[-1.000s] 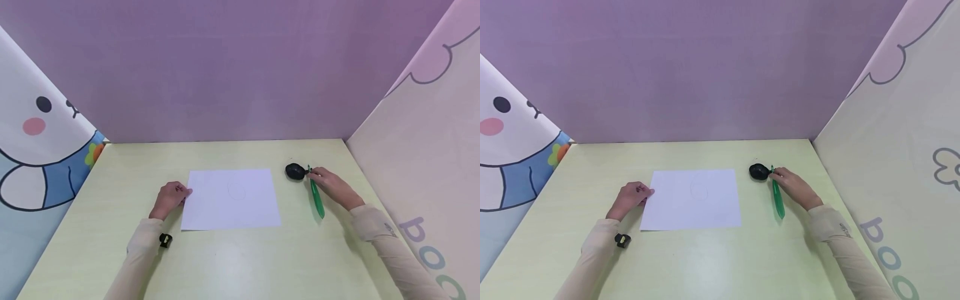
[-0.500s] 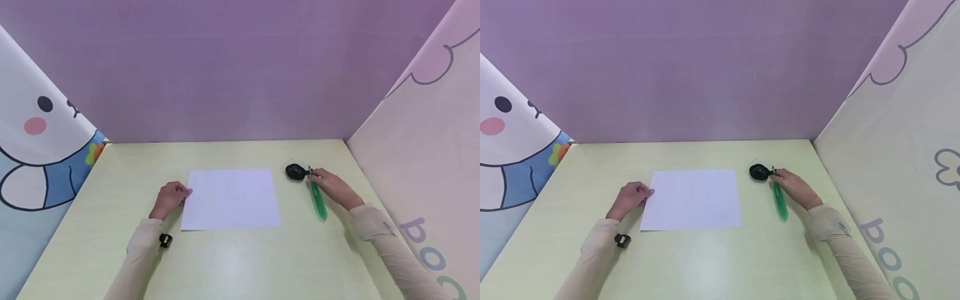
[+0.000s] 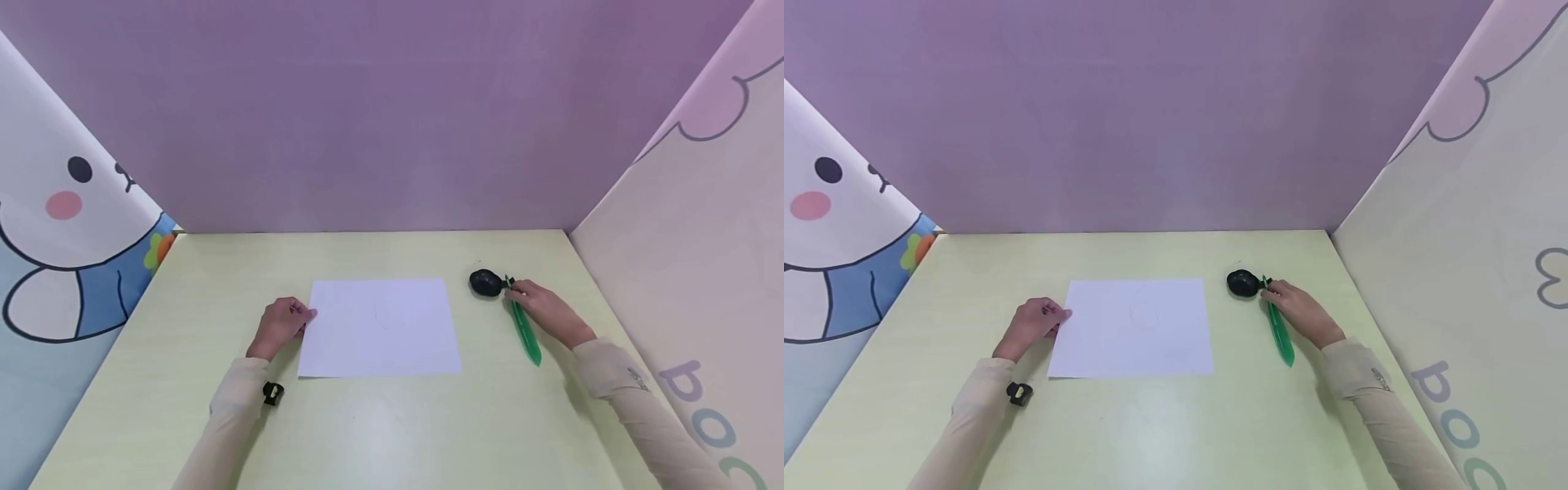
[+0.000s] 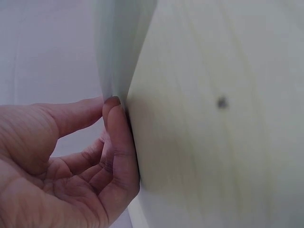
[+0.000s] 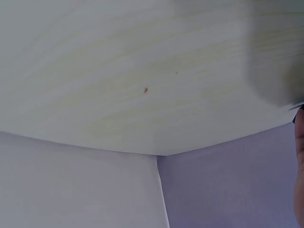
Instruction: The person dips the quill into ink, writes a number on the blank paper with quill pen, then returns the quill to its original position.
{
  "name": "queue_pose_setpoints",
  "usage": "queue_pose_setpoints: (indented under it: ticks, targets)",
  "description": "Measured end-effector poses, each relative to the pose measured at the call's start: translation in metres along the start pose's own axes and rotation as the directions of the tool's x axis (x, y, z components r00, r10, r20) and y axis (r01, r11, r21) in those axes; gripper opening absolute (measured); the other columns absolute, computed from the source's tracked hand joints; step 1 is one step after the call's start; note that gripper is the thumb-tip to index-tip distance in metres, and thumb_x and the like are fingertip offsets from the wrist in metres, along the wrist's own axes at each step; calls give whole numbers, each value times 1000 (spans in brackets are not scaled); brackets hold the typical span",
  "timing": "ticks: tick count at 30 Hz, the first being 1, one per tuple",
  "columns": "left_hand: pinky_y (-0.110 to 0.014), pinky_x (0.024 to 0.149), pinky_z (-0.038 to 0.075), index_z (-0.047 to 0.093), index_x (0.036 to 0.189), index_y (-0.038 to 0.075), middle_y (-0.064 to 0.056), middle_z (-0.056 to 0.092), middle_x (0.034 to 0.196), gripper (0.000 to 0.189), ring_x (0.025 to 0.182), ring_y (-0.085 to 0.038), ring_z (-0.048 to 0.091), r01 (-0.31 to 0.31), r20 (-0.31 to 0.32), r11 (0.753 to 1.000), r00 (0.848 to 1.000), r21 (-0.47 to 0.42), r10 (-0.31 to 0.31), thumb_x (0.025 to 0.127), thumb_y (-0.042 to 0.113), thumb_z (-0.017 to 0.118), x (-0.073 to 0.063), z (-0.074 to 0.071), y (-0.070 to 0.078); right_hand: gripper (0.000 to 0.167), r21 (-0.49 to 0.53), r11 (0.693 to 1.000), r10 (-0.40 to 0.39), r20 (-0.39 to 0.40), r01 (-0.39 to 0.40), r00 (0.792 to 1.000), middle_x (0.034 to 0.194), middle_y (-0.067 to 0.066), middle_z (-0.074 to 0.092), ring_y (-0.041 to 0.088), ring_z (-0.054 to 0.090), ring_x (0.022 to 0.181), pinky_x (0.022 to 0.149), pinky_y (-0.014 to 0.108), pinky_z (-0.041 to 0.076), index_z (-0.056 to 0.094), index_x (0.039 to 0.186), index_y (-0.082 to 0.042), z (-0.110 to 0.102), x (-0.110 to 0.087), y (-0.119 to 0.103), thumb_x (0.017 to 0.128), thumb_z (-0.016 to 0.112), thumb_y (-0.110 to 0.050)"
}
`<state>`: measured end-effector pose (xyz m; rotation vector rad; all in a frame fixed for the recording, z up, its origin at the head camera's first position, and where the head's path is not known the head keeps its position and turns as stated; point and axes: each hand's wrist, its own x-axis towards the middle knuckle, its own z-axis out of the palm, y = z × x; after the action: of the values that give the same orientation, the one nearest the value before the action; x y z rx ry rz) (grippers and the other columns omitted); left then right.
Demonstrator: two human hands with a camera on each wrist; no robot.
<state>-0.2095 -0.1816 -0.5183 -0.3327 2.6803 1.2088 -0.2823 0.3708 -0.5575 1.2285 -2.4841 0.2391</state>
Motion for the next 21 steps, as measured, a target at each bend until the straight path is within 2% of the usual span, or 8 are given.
queue_pose_setpoints:
  ticks: [13, 21]
  targets:
    - [-30, 69, 56, 67, 109, -5, -14, 71, 93, 28, 76, -18, 68, 10, 6, 1000, 1000, -5, -9, 103, 23, 66, 0, -3, 2, 47, -11, 1000, 13, 12, -13, 1000, 112, 17, 64, 31, 66, 102, 81, 42, 60, 68, 116, 0, 2, -1, 2, 76, 73, 25]
    - [-30, 69, 56, 68, 109, -5, -14, 71, 92, 28, 76, -18, 68, 8, 11, 1000, 1000, -14, -7, 103, 23, 66, 1, -2, 0, 49, -20, 1000, 8, 4, -8, 1000, 112, 19, 64, 33, 66, 101, 76, 41, 61, 68, 117, 0, 2, -3, 1, 76, 74, 25]
